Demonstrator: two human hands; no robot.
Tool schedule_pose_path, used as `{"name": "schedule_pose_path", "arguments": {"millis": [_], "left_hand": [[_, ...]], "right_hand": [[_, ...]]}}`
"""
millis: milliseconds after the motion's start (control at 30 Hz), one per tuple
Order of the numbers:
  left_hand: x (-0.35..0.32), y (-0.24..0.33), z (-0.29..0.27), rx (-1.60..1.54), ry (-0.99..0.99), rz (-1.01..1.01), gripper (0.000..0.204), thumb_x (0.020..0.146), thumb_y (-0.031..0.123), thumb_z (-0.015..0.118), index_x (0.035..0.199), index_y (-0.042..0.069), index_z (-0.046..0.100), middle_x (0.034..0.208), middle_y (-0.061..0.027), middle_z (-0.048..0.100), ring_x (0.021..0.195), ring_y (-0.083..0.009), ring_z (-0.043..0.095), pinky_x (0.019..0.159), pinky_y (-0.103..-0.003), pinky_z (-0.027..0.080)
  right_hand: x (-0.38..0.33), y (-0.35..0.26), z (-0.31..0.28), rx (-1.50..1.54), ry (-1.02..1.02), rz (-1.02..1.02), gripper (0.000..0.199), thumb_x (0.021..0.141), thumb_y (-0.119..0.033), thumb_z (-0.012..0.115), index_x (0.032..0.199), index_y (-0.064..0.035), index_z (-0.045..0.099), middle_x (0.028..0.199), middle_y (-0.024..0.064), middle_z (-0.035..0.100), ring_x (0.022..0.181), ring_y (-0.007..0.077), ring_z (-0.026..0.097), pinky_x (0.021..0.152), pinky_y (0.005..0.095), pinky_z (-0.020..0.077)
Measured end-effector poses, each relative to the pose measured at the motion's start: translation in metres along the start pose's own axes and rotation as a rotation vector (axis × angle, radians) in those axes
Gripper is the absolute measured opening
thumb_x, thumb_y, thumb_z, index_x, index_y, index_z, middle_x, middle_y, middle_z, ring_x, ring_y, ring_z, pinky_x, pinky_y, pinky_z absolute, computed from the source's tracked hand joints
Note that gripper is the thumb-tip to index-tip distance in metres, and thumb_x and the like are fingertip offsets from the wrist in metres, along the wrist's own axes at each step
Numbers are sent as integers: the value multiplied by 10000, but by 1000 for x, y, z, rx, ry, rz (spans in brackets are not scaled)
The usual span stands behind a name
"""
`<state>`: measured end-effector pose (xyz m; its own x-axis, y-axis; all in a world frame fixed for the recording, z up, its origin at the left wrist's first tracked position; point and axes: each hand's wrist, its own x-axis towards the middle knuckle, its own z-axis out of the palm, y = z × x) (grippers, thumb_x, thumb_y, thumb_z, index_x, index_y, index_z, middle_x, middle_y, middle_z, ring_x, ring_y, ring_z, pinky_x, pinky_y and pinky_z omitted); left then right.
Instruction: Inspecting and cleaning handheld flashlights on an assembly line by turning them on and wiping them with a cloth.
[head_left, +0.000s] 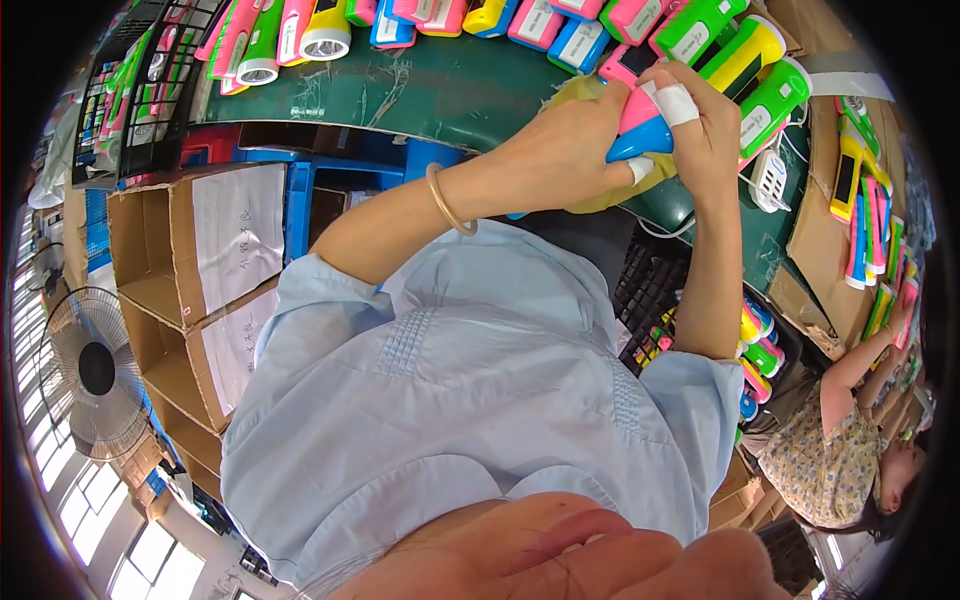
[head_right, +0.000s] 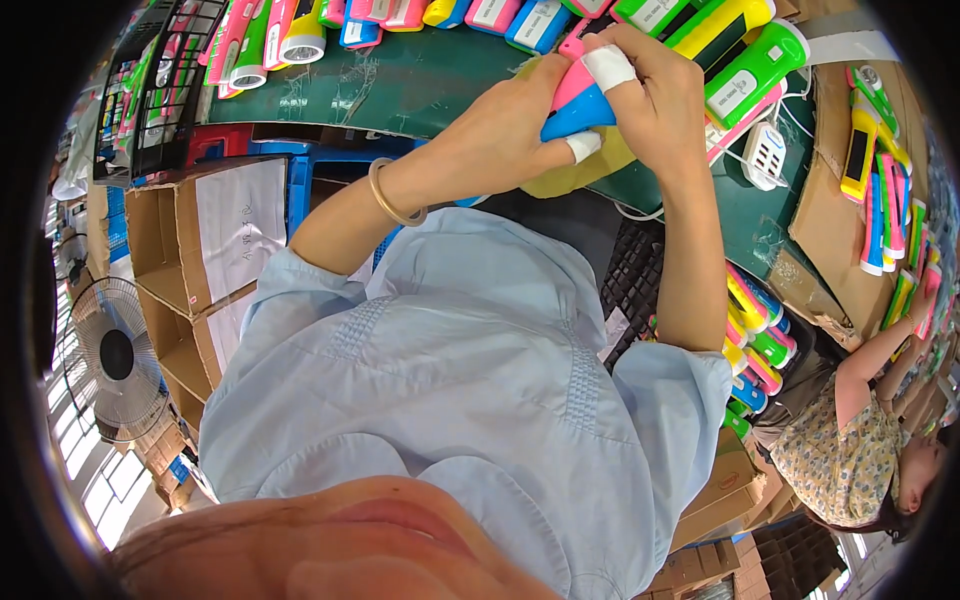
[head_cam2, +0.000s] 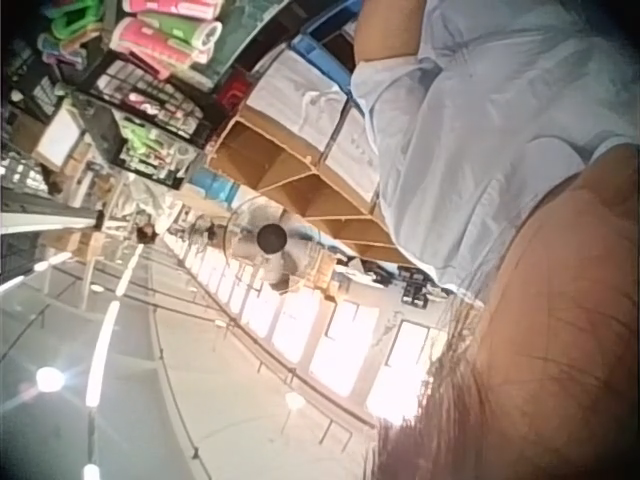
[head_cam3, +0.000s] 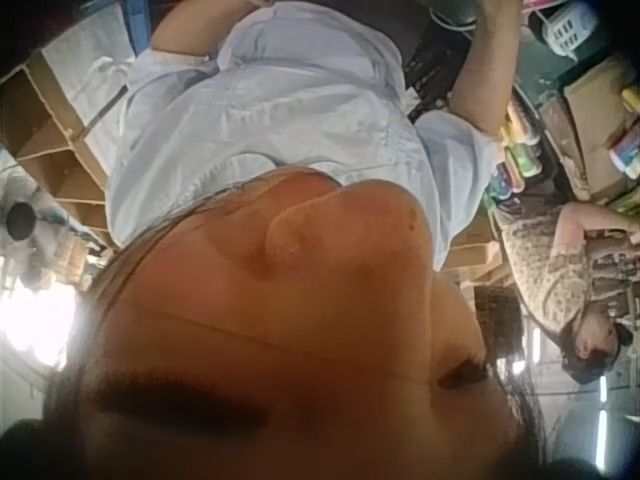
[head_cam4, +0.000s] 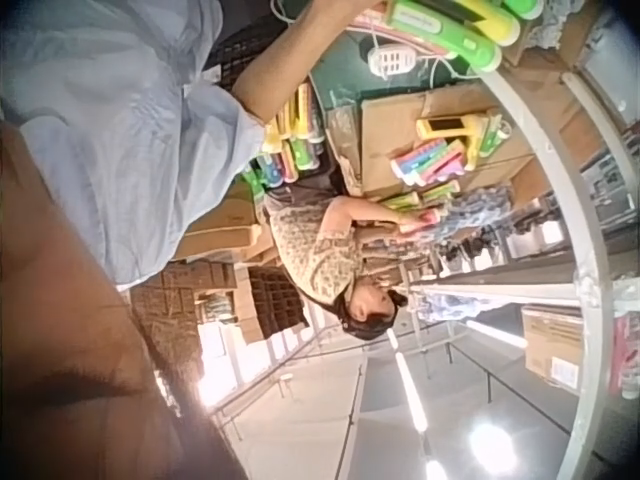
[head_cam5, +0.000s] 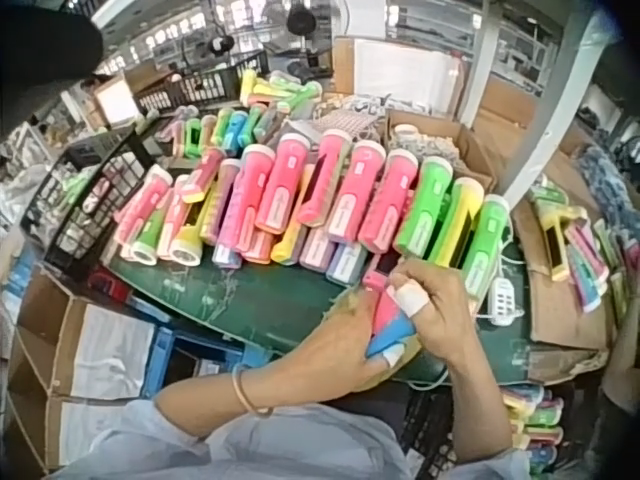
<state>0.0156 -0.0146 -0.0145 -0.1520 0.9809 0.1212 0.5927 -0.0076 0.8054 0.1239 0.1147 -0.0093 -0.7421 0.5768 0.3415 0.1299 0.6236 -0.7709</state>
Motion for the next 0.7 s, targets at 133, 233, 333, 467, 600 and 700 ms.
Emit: {"name": "schedule_pose_path", "arguments": {"millis": [133,233,333,467,600,700], "left_hand": [[0,2,-1,1,-60,-67,574,761,243,647,1132,-99,375,993,-276,521,856,-400,558,722,-426,456],[-2,1,2,31,-37,-94,576,767,236,639,1137,-101,353,916,-274,541,804,-409,566,688,-434,459],[0,4,-4,82,-47,-72,570,769,231,637,1127,-99,341,817,-270,554,744,-422,570,650,-441,463],[3,7,-6,131,-97,-98,551,768,231,635,1114,-86,348,798,-284,556,724,-438,565,632,-448,463],[6,-16,2,-146,123,26,463,770,218,627,1091,-36,410,919,-227,559,741,-348,598,637,-403,477],[18,-9,-18,-873,-50,-207,320,817,213,575,1033,8,460,865,-120,564,673,-196,588,587,-317,481]], "right_hand": [[2,4,3,68,-23,-19,238,794,-223,541,859,-9,622,590,87,536,542,146,514,516,266,402],[8,-2,3,-2,-100,48,272,804,-252,509,825,3,603,586,116,527,530,212,504,519,309,400],[16,-15,-1,-133,-178,124,322,814,-284,463,790,16,578,612,169,534,558,313,503,545,371,405],[21,-10,-4,-253,-259,88,355,817,-299,414,749,20,553,696,237,558,666,418,535,616,450,418],[9,-22,-9,46,-134,348,372,878,-333,440,852,16,568,678,134,567,584,263,538,549,346,406],[-20,-24,-11,364,78,451,289,908,-251,464,996,4,570,707,12,543,563,59,485,476,215,347]]}}
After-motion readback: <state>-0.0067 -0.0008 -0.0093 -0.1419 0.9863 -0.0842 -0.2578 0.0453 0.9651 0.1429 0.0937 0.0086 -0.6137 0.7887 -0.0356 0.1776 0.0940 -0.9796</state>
